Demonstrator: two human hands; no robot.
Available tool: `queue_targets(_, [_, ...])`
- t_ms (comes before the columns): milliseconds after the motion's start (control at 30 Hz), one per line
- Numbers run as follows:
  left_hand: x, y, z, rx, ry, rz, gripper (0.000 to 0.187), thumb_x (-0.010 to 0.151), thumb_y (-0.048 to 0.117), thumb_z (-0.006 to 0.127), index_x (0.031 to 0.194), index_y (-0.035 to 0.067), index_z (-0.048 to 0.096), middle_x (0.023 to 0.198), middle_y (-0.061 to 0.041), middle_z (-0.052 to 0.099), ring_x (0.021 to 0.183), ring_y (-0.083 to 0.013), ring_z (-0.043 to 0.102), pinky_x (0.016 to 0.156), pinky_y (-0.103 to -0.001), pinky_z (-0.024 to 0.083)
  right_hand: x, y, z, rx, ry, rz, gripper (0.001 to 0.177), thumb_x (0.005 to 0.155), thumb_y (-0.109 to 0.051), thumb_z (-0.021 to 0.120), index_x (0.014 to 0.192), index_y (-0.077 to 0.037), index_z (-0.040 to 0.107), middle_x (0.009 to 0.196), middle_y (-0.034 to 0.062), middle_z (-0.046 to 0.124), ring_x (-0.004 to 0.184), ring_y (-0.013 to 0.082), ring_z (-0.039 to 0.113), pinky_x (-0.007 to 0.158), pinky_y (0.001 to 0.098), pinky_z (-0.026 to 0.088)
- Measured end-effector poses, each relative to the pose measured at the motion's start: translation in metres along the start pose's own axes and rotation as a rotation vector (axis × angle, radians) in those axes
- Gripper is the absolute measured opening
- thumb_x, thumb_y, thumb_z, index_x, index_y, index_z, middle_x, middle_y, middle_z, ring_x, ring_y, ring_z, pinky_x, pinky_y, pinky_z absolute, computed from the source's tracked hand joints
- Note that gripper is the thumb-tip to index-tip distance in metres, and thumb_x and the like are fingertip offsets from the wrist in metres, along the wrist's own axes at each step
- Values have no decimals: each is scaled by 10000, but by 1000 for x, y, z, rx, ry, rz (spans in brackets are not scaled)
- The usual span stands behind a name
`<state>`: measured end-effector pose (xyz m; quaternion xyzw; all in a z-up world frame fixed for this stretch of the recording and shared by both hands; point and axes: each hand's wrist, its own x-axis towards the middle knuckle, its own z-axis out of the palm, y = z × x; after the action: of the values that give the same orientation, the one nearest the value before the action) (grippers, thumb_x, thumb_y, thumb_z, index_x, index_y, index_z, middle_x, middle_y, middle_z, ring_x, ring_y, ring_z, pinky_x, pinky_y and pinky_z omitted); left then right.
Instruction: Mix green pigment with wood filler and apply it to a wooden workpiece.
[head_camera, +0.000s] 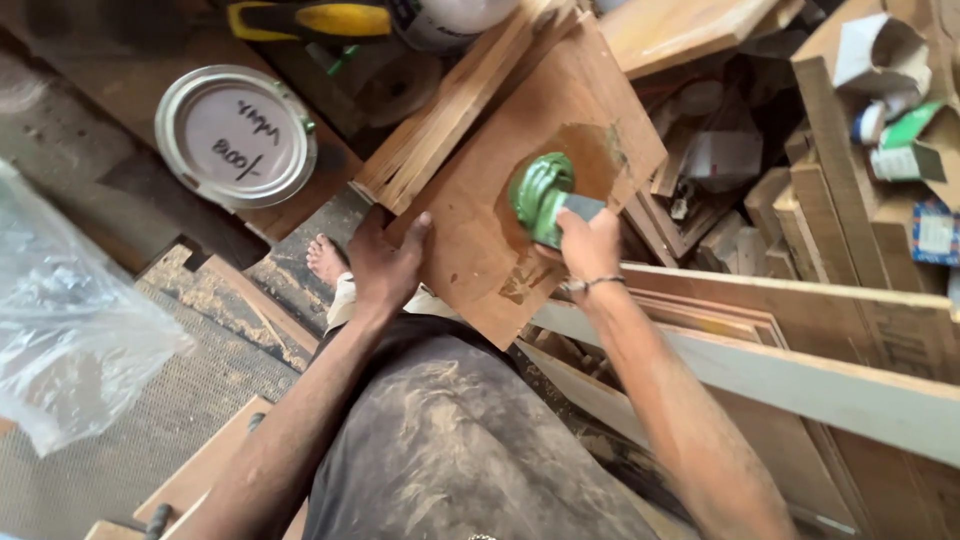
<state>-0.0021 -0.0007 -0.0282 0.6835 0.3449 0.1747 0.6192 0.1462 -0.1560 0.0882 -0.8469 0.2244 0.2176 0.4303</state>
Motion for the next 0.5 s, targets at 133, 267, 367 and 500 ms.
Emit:
queue_targets(133, [4,12,-5,-21,-59,-83,385,933,293,763,1033,-60,646,904,-159,699,830,-269,673,743,-417,528,15,5,-12,324,12,83,258,900,-54,585,1150,6,615,1070,136,723,921,274,739,774,451,653])
queue_targets(267, [2,16,-7,-67,-12,-61,368,925,259,766,1033,-73,647,868,-161,677,782,-276,613,707,-422,496,21,12,-25,-289,15,-593,231,970,-43,593,1168,-88,702,1139,107,766,1015,214,739,912,500,593])
queue_targets(367, [1,20,-6,-89,-37,-123,372,914,276,761,1020,-63,650,866,-154,690,762,-253,612,678,-401,497,20,35,-28,-803,24,-1140,349,943,9,571,1183,-179,741,1222,34,762,1119,167,712,1012,534,493])
queue_targets(500, [2,22,-7,-15,-14,-136,408,892,325,773,999,-53,664,845,-156,692,748,-254,624,686,-398,506,3,7,-41,-1154,-146,-1284,522,796,56,582,1175,-262,748,1245,-23,750,1143,154,686,1005,538,369])
